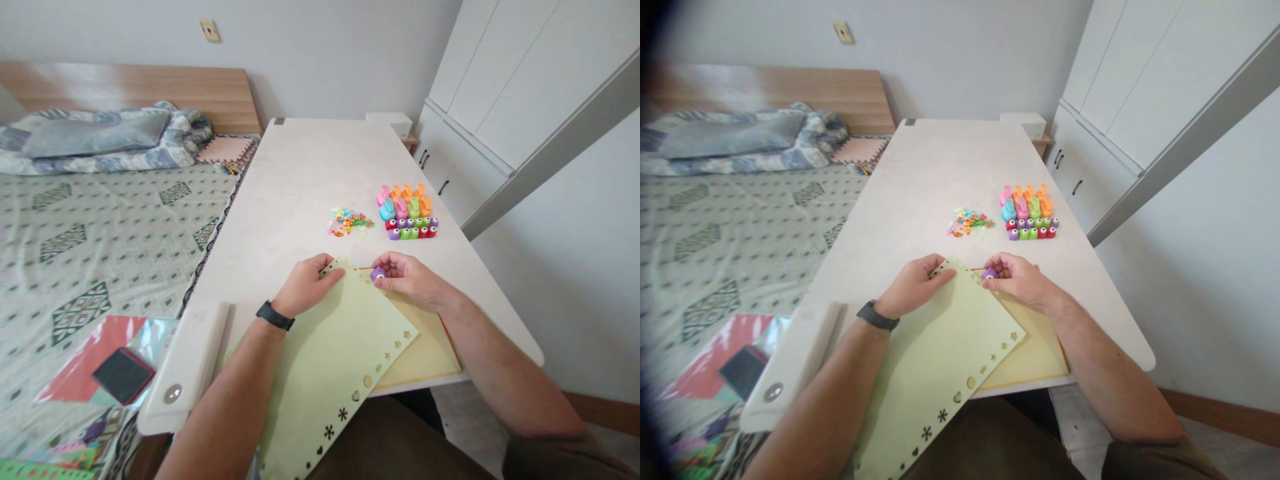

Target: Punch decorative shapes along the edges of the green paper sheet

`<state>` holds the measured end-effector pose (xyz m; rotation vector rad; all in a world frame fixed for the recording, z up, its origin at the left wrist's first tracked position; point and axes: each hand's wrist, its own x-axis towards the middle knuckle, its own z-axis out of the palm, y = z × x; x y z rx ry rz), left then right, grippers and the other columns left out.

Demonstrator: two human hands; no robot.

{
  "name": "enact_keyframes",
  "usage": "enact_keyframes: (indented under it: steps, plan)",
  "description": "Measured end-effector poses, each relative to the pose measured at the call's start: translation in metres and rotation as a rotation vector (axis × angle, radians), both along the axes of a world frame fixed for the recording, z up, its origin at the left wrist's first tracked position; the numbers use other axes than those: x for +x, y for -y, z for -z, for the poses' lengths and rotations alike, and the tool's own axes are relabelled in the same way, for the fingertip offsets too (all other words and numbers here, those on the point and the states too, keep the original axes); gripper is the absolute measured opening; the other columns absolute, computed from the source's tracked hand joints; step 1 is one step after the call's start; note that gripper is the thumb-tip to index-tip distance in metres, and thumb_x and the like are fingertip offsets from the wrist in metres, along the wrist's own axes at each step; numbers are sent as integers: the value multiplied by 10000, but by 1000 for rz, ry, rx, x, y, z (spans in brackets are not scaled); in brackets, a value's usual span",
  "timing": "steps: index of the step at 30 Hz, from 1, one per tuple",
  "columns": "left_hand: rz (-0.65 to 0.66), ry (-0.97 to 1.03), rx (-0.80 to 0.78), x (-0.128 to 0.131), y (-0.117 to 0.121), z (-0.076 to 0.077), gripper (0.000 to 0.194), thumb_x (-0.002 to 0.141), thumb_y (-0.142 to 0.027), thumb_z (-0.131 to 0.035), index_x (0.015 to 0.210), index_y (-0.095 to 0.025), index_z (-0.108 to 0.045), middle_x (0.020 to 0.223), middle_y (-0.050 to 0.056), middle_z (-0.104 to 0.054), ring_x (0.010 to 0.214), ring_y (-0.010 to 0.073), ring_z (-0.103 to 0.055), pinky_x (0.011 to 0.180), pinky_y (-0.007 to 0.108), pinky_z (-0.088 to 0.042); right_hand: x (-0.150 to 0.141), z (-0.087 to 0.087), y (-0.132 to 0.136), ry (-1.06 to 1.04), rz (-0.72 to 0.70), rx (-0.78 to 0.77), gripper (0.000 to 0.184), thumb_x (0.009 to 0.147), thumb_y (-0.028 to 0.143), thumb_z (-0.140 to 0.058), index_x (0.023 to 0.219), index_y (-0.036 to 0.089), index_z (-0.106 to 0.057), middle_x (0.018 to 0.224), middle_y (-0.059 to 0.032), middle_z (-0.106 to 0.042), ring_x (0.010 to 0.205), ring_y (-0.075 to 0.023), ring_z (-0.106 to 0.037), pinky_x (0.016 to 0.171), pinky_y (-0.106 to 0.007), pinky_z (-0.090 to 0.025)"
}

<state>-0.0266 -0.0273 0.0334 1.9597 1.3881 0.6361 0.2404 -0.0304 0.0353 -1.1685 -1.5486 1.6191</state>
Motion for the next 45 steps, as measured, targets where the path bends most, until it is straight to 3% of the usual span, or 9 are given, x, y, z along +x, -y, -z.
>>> enact_keyframes:
  steps: [45]
  plan:
    - [-29,-17,-12,-1,0,-4,344,910,-507,-505,905,-193,-646,730,0,-636,641,143,-519,553,240,-344,-7,2,6,115,7,29,433,718,359,-833,1053,197,-612,948,-46,-673,814,-162,-628,773,-339,-535]
